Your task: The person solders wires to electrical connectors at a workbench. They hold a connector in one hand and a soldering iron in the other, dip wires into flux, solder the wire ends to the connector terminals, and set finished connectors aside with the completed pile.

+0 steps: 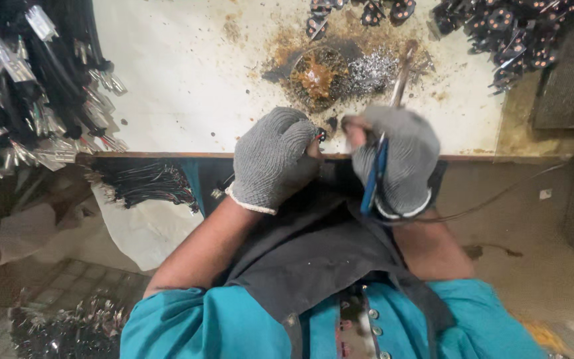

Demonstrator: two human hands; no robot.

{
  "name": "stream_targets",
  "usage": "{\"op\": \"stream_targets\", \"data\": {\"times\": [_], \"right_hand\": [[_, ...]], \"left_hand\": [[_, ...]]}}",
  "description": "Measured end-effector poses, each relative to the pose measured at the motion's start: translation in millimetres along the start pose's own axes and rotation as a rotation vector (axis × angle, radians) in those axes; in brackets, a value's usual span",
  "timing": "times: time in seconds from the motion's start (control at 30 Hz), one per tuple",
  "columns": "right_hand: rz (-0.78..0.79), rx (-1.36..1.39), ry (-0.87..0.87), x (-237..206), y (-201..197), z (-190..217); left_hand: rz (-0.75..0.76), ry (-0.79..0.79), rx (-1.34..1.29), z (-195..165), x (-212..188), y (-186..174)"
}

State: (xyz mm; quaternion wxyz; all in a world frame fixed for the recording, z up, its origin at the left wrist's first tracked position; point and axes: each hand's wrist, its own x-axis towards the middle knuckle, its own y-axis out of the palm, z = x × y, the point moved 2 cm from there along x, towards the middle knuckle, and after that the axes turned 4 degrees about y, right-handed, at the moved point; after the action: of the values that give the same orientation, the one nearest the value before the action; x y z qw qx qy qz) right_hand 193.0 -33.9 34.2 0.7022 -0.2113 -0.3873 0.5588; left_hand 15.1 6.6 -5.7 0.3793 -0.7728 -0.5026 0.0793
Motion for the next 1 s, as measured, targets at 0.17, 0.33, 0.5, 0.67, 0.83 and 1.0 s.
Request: {"op": "stream_targets", "data": {"times": [0.17, 0.33, 0.5, 0.67, 0.83, 1.0], "right_hand": [[0.147, -0.074, 0.163, -8.0, -6.8, 0.5], [0.045, -0.059, 0.133, -1.1, 2.5, -5.8], [0.041, -0.117, 0.097, 3.2, -1.0, -11.9], [0.089, -0.206, 0.036, 6.3, -2.3, -2.4], [0.188, -0.231, -0.064, 9.8, -5.4, -7.4], [0.320, -0.113, -0.167, 13.0, -4.7, 8.7]], "left_hand": [[0.030, -0.011, 0.003, 0.9, 3.4, -0.9], [0.026, 0.018, -0.019, 0.0, 5.1, -2.8], [-0.001, 0.029, 0.004, -1.5, 4.7, -4.2], [-0.015, 0.043, -0.040, -2.4, 5.9, -7.6], [-0.033, 0.068, -0.024, -2.8, 6.6, -7.0], [-0.020, 0.037, -0.034, -1.7, 4.7, -4.7]]}}
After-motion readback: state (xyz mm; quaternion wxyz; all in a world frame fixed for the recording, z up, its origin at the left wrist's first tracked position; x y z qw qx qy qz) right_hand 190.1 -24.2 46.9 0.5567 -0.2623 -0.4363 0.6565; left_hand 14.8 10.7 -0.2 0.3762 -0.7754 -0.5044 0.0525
